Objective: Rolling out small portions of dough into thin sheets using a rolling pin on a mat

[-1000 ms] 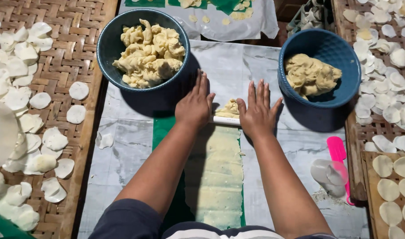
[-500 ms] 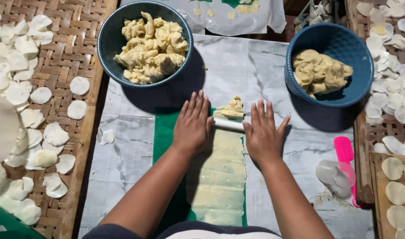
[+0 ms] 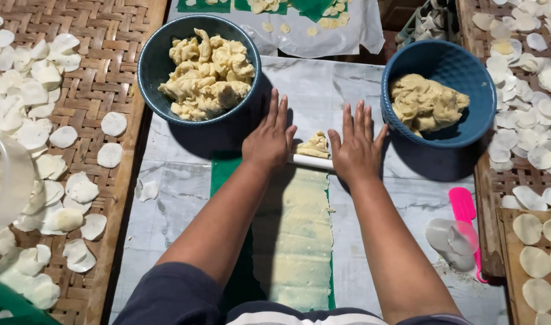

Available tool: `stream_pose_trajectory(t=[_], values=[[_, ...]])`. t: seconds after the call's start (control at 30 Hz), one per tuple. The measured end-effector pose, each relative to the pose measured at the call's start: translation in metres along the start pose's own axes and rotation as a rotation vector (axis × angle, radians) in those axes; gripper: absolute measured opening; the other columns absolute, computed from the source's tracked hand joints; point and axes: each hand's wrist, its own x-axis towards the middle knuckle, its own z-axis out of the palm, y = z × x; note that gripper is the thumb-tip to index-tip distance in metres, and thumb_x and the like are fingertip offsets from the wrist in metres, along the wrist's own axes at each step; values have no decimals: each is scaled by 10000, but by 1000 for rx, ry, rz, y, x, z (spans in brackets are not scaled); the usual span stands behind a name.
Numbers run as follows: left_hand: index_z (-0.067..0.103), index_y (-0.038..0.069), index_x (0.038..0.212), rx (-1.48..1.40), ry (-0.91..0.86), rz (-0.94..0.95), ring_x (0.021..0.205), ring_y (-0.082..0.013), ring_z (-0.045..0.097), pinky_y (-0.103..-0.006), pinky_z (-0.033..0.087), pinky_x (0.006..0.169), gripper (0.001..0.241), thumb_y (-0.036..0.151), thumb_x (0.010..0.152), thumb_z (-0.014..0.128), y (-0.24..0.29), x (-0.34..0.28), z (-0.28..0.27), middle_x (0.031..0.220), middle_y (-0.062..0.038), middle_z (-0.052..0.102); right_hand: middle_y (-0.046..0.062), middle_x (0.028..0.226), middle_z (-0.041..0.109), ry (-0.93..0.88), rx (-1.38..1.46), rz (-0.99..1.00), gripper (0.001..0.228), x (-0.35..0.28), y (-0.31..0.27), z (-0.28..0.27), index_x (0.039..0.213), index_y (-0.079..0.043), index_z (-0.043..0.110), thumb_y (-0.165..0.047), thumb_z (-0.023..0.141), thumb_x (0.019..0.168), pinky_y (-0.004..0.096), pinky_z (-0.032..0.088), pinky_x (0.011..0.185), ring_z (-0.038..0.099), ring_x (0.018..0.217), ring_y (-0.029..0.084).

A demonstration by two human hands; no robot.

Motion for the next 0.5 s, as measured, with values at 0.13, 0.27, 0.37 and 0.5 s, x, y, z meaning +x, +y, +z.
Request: stream_pose_trajectory(t=[0.13, 0.27, 0.37, 0.5], values=[[64, 130, 1674, 185, 97, 41, 1605, -325, 48, -540, 309, 1175, 685, 469, 1105, 239, 3, -32, 12, 1748, -108, -17, 198, 1723, 104, 27, 4, -16, 718, -33, -1, 12, 1662, -125, 156, -556, 221, 1092, 704, 11, 1203, 58, 1599, 330], [63, 134, 1669, 194, 48, -12, 1590, -311, 97, -554, 238, 1198, 701, 498, 1093, 229, -1, -27, 22, 1745, -111, -7, 169, 1727, 109, -53, -8, 24, 727, -27, 5, 17, 1662, -153, 154, -586, 194, 1080, 687, 3, 1213, 59, 1602, 302], [35, 138, 1668, 82, -22, -67, 1548, -345, 258, -544, 316, 1170, 700, 482, 1087, 220, -2, -4, 13, 1746, -100, 21, 159, 1728, 106, -96, -7, 26, 748, -3, 7, 14, 1656, -147, 169, -616, 168, 1073, 686, 12, 1221, 54, 1604, 295], [-45, 158, 1668, -65, -46, -114, 1588, -366, 168, -539, 341, 1192, 712, 499, 1082, 173, -7, 30, 12, 1750, -64, -41, 136, 1724, 160, -42, 30, 55, 763, 30, 11, 18, 1636, -127, 253, -641, 192, 1076, 652, 37, 1242, 84, 1601, 274]])
